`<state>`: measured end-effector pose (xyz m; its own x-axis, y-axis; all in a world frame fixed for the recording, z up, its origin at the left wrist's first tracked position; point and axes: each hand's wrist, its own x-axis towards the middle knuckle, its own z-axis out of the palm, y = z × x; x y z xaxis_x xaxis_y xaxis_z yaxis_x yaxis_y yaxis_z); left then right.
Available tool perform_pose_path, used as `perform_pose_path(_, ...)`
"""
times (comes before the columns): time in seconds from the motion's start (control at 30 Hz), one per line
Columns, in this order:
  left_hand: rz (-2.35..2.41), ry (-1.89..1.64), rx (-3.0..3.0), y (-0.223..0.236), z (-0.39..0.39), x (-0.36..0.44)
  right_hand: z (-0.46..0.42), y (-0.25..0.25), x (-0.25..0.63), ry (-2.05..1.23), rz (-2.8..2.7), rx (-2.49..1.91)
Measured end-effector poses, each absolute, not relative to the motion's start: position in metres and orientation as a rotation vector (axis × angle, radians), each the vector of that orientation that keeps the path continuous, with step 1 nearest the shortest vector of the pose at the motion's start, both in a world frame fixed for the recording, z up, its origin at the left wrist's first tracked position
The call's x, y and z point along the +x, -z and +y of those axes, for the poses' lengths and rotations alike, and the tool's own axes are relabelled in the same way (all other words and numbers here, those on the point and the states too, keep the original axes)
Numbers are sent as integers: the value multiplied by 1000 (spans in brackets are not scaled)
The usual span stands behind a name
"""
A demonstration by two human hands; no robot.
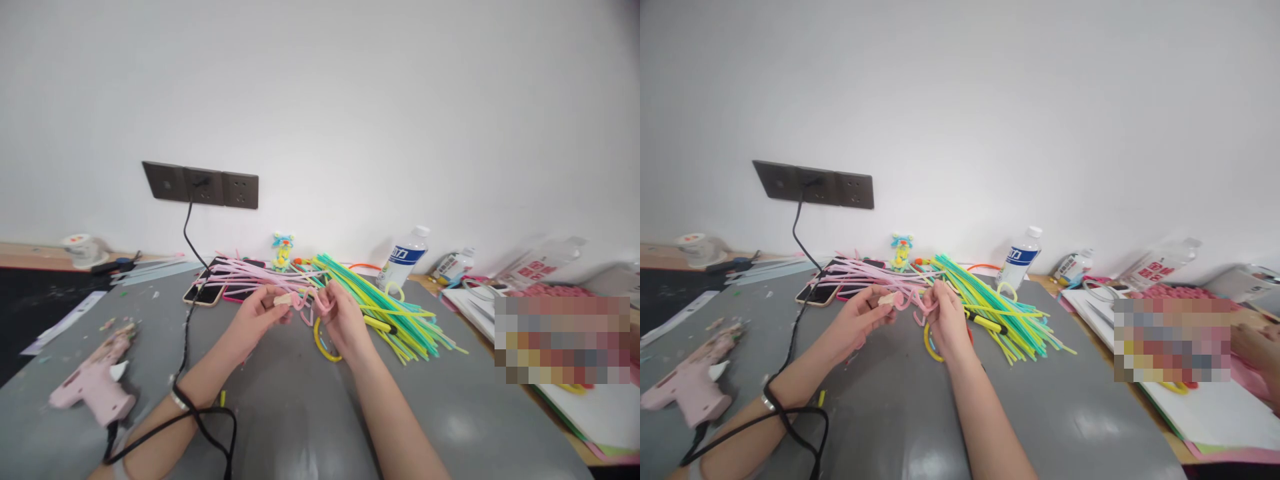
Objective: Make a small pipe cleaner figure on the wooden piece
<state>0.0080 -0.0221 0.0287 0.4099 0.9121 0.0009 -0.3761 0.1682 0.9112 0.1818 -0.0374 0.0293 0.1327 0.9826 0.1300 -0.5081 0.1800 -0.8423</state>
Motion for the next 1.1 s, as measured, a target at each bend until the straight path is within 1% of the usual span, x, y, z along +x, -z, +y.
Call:
perform_pose_path(0.1,590,-937,1005,-28,-23,7,-35,-30,186,-1326,-639,-650)
perform_pose_path(0.23,605,-905,1039,-29,-23,7,-35,-26,188,-1245,-666,-700)
perform_pose_path(0.3,638,-910,1037,-31,-23,7,-37,-25,185,-1073,-844,-801)
perform_pose_path(0.43,691,-914,1019,-35,-23,7,-46,-29,178,-593,-1370,-951)
perform_pose_path(0.53,719,-905,997,-35,-22,6,-51,-32,173,-487,-1620,-939)
perform_pose_path(0.63,728,-911,977,-35,-21,5,-52,-31,170,-576,-1595,-948)
perform_pose_path(0.93,654,-912,941,-32,-21,5,-46,-28,173,-1146,-1114,-718)
perform_pose_path(1.1,604,-923,876,-33,-22,6,-46,-31,174,-1310,-1002,-744)
